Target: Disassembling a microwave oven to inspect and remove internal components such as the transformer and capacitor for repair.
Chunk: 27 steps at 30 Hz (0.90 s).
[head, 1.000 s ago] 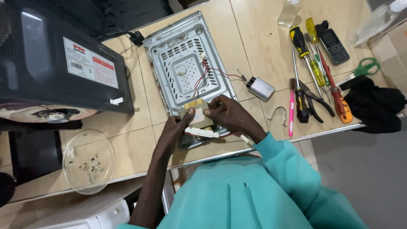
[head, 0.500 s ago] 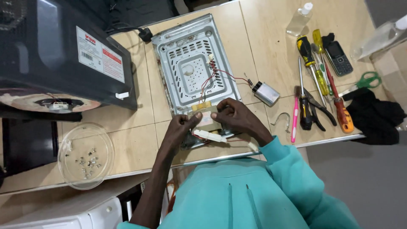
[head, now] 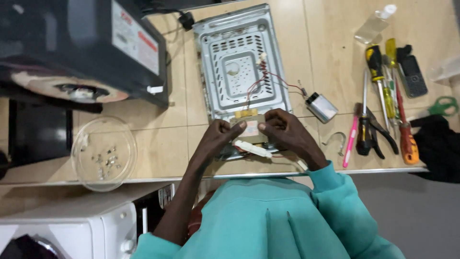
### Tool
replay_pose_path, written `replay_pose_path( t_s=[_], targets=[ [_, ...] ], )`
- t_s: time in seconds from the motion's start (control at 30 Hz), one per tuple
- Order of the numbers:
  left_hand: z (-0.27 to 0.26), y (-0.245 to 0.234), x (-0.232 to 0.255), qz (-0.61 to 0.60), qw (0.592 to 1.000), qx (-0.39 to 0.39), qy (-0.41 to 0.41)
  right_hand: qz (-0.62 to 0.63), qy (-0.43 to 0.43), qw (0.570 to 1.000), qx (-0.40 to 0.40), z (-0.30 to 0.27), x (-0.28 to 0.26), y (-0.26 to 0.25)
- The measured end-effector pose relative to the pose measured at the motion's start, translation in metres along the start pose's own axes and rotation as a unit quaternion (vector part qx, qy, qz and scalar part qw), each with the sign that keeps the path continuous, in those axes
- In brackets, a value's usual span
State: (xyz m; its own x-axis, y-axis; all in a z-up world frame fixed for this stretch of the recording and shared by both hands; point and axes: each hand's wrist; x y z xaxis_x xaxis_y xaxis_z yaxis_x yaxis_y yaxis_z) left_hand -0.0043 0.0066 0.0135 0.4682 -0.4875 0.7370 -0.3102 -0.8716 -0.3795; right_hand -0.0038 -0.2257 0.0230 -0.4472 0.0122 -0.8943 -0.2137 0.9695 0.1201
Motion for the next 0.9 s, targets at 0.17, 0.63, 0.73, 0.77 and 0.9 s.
replay_pose_path(
  t_s=[0.17, 0.63, 0.73, 0.77, 0.9],
  targets=[
    [0.026, 0.006, -0.03, 0.01, 0.999, -0.03, -0.015, -0.01, 0.024, 1.0, 0.001, 0.004, 0.007, 0.003],
    [0.015, -0.009, -0.02, 0.022, 0.997, -0.078, 0.008, -0.092, -0.043, 0.994, 0.041, 0.004, 0.011, 0.028],
    [0.024, -0.004, -0.03, -0.004, 0.997, -0.072, 0.022, -0.113, -0.039, 0.992, 0.039, 0.005, 0.01, 0.03],
    [0.015, -0.01, -0.023, -0.006, 0.997, -0.075, 0.021, -0.114, -0.036, 0.992, 0.04, 0.004, 0.01, 0.029],
    [-0.001, -0.022, -0.013, -0.025, 0.997, -0.06, 0.038, -0.108, -0.038, 0.993, 0.034, 0.002, 0.01, 0.029]
  ],
)
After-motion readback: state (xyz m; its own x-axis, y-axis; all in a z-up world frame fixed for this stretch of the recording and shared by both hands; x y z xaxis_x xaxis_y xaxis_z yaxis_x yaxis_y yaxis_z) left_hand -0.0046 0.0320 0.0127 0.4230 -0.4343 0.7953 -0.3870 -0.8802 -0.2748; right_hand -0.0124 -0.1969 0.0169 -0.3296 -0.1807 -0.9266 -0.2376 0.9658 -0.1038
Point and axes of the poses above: each hand's wrist, its own z-axis towards the middle knuckle, its own y-axis out of the palm, x = y × z, and after that the axes turned 9 degrees about z, right-handed
